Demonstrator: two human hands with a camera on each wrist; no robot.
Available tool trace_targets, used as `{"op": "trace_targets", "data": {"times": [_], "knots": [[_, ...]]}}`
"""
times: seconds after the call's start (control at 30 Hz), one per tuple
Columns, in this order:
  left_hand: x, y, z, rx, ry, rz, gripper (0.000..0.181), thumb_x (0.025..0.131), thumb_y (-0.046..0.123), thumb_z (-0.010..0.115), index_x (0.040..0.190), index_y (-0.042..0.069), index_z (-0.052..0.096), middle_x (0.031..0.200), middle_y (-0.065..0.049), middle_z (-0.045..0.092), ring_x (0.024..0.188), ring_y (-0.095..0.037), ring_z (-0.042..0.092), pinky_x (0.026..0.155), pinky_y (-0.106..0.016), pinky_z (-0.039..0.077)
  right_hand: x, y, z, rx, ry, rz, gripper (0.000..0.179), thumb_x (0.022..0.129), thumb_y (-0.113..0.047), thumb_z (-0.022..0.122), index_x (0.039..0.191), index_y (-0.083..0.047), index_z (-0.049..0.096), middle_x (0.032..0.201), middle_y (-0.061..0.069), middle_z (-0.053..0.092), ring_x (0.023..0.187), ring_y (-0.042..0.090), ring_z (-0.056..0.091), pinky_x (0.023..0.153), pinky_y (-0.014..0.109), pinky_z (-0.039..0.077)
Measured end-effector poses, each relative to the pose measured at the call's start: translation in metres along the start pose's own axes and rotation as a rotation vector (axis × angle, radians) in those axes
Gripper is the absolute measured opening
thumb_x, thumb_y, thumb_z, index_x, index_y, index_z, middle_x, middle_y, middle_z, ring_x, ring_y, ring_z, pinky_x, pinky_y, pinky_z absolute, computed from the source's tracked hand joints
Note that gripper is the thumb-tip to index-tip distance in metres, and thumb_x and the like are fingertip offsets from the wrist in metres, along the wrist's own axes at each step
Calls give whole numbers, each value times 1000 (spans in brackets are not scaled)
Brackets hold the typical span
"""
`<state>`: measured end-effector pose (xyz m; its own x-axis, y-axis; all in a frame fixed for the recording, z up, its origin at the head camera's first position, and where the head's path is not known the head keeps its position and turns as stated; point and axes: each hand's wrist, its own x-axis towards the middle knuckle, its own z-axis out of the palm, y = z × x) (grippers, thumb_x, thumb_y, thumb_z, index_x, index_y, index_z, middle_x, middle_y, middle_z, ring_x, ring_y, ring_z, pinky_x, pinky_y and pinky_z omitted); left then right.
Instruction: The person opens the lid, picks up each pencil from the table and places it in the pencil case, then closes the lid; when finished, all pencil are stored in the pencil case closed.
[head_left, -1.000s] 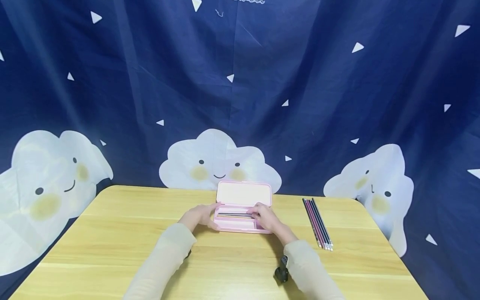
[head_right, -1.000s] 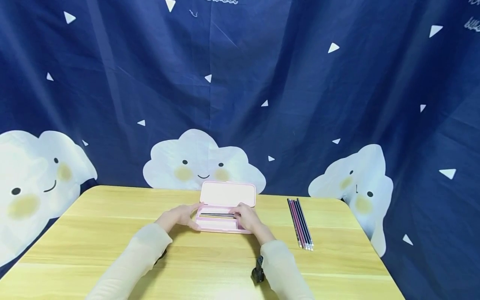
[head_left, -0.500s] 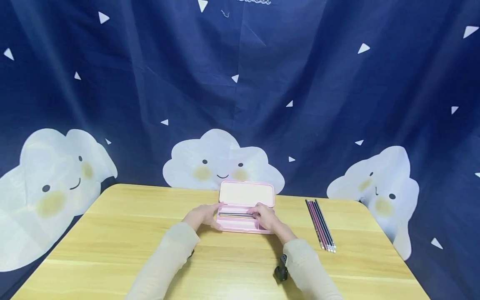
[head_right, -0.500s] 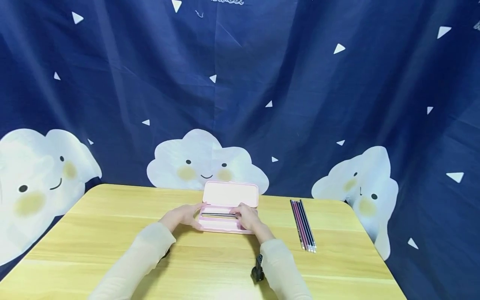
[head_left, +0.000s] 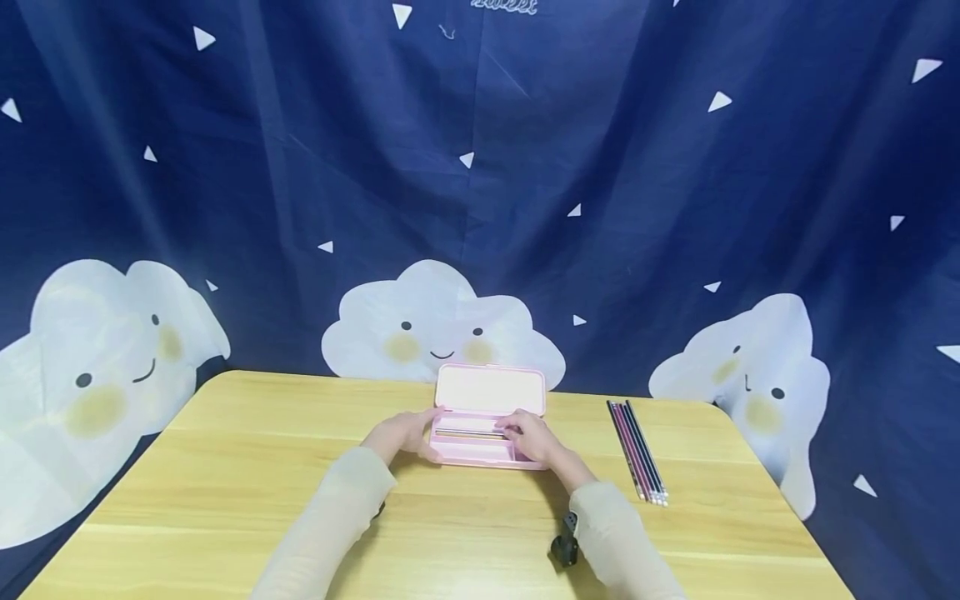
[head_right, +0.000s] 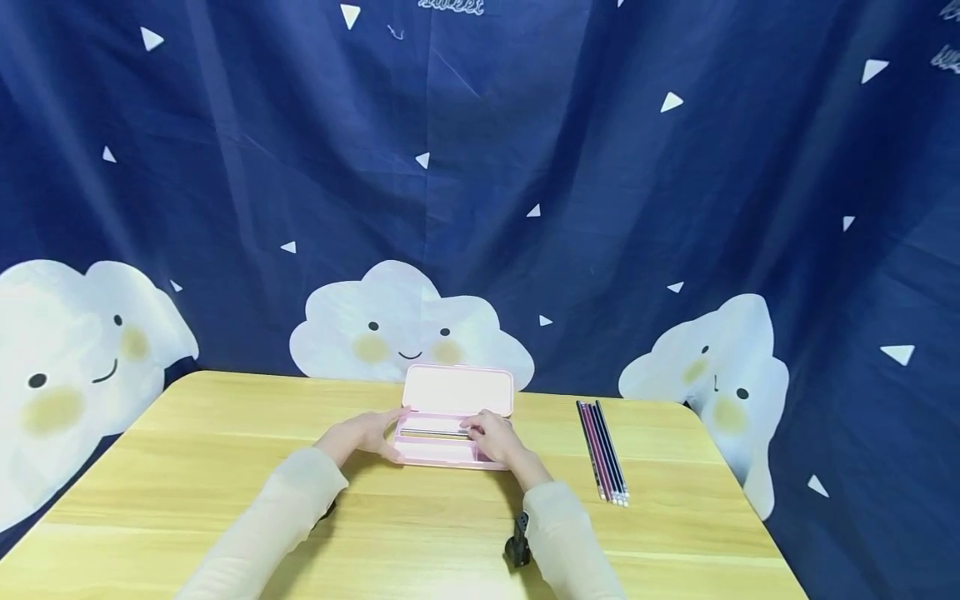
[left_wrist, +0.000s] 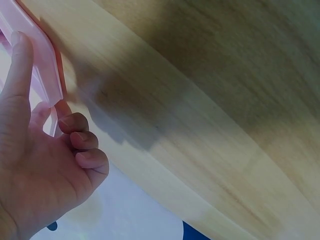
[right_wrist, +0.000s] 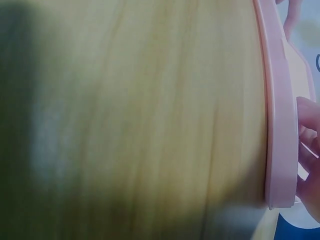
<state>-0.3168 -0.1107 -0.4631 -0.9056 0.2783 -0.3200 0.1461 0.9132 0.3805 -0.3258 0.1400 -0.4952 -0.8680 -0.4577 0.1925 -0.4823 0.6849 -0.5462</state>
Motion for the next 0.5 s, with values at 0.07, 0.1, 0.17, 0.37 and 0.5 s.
{"op": "trace_targets", "data": {"times": [0.07, 0.1, 0.17, 0.37, 0.5], "knots": [[-1, 0, 0, -2, 4, 8, 99, 62, 45, 80, 143, 22, 29, 135, -24, 42, 123, -40, 40, 100, -54, 35, -2, -1, -1, 29, 10, -7, 19, 85, -3, 58, 101, -3, 69, 83, 3, 58, 76, 13, 50, 70, 27, 44], [0, 0, 0, -4, 5, 13, 99, 62, 45, 80, 143, 22, 29, 135, -24, 42, 123, -41, 40, 99, -54, 35, -3, -1, -2, 42, 14, -10, 19, 85, -2, 58, 102, -2, 68, 83, 3, 58, 76, 13, 50, 70, 27, 45], [0, -1, 1, -8, 6, 19, 98, 62, 45, 80, 143, 23, 29, 135, -25, 42, 122, -41, 41, 99, -54, 35, -5, -1, -4, 71, 21, -21, 21, 85, -2, 58, 104, -1, 67, 84, 4, 58, 77, 15, 52, 72, 27, 46], [1, -2, 1, -16, 4, 25, 97, 62, 45, 79, 143, 24, 29, 135, -25, 41, 123, -41, 40, 99, -56, 34, -12, -1, -10, 155, 53, -41, 23, 84, -3, 60, 105, 3, 66, 83, 5, 59, 80, 17, 55, 75, 29, 49], [-1, -2, 0, -26, 0, 21, 97, 62, 45, 79, 143, 25, 29, 136, -25, 40, 124, -42, 39, 100, -57, 33, -17, 0, -17, 189, 47, -43, 24, 83, -5, 60, 105, 5, 64, 83, 5, 58, 79, 17, 54, 73, 26, 48]]}}
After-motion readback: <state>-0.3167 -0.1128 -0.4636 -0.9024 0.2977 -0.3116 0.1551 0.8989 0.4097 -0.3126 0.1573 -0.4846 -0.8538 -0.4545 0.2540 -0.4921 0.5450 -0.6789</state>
